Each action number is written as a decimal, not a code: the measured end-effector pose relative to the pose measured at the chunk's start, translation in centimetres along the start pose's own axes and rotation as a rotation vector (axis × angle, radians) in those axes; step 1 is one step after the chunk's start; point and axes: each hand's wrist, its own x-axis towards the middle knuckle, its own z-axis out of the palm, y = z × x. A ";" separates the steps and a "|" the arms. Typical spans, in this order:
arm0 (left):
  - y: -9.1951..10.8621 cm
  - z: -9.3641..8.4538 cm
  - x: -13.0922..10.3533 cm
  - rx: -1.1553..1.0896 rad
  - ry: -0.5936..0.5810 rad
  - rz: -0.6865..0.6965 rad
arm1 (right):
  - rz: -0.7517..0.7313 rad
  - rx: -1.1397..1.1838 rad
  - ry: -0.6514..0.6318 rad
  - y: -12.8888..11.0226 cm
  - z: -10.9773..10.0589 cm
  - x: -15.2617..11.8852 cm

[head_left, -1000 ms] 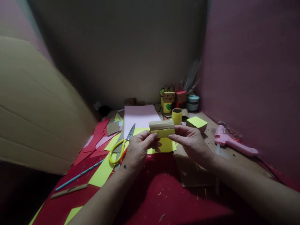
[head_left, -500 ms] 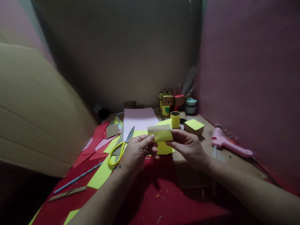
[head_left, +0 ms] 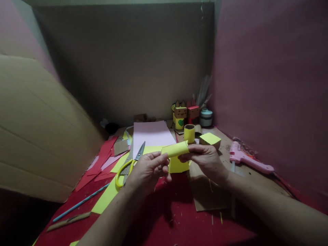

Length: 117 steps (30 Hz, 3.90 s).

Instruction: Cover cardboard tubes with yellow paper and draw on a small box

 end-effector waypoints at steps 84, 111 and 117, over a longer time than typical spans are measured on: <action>0.0 0.7 -0.5 0.558 0.140 0.443 | 0.168 -0.014 -0.037 -0.9 0.0 -1.0; 0.5 0.5 -0.3 0.764 0.252 0.411 | 0.325 0.142 -0.053 0.1 -0.1 0.1; 0.1 0.1 0.1 0.729 0.209 0.288 | 0.411 0.165 -0.050 0.4 -0.6 0.5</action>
